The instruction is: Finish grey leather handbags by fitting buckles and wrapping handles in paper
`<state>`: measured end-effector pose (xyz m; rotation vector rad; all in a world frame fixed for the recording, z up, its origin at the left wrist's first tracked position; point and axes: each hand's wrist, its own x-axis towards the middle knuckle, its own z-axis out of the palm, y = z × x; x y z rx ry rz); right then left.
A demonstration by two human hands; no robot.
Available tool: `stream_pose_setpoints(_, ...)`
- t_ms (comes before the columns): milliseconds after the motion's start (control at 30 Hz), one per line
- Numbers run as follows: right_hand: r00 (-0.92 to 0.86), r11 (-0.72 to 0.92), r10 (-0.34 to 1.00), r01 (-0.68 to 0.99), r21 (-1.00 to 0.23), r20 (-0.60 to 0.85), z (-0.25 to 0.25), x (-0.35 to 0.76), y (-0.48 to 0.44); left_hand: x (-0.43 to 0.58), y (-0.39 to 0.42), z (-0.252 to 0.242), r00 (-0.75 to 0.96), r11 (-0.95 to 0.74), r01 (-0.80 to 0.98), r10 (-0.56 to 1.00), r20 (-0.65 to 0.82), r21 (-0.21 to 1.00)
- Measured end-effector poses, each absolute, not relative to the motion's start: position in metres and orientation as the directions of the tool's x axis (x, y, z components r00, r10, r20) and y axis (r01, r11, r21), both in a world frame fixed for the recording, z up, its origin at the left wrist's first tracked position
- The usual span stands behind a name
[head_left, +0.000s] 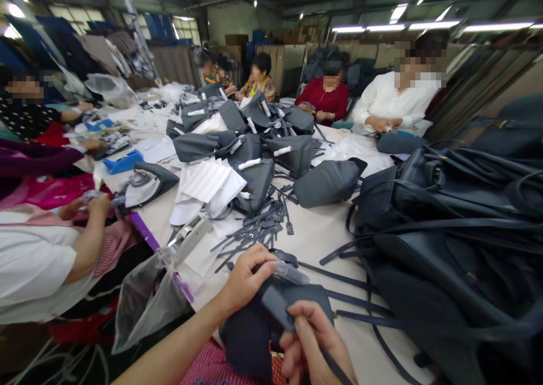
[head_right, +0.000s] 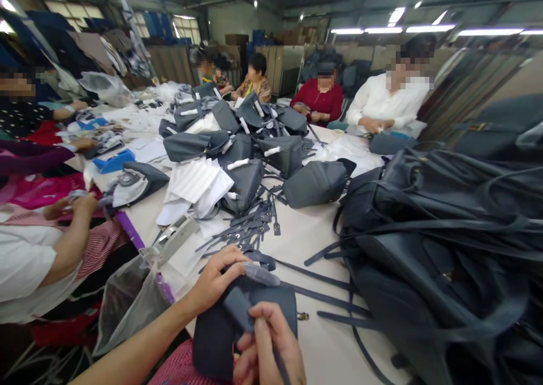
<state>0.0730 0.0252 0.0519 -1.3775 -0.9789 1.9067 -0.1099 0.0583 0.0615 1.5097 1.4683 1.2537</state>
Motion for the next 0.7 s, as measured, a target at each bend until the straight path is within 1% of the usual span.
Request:
stream_pose_setpoints(67,-0.219,-0.494,0.853,-0.043,-0.869,-0.474,0.048,0.057,0.028,-0.107,0.053,0.059,-0.185,-0.107,0.291,0.969,0.165,0.951)
stream_pose_setpoints(133,-0.13,-0.431,0.895,-0.011,-0.902,-0.427,0.046,0.048,0.031,-0.105,0.048,0.055,-0.283,-0.06,0.236,0.951,0.127,0.97)
stream_pose_setpoints(233,-0.107,-0.407,0.907,0.034,-0.913,-0.408,0.045,0.041,0.03,-0.105,0.047,0.051,-0.353,-0.025,0.18,0.932,0.088,0.983)
stream_pose_setpoints(300,-0.145,-0.432,0.887,0.077,-0.899,-0.438,0.043,0.039,0.025,-0.106,0.049,0.05,-0.368,-0.022,0.154,0.927,0.078,0.988)
stream_pose_setpoints(400,-0.169,-0.492,0.847,0.114,-0.863,-0.504,0.038,0.037,0.018,-0.11,0.054,0.05,-0.341,-0.021,0.108,0.938,0.057,0.994)
stream_pose_setpoints(467,-0.088,-0.488,0.867,0.049,-0.872,-0.49,0.036,0.034,0.014,-0.112,0.055,0.051,-0.3,-0.026,0.106,0.952,0.057,0.994)
stream_pose_setpoints(567,0.023,-0.369,0.928,-0.074,-0.926,-0.372,0.034,0.024,0.015,-0.114,0.054,0.051,-0.245,-0.029,0.13,0.967,0.061,0.991)
stream_pose_setpoints(633,0.027,-0.283,0.958,-0.08,-0.956,-0.286,0.031,0.015,0.018,-0.118,0.054,0.051,-0.219,0.0,0.124,0.975,0.027,0.992)
stream_pose_setpoints(700,0.009,-0.224,0.974,-0.05,-0.973,-0.224,0.027,0.007,0.022,-0.122,0.059,0.052,-0.169,0.066,0.103,0.984,-0.048,0.993)
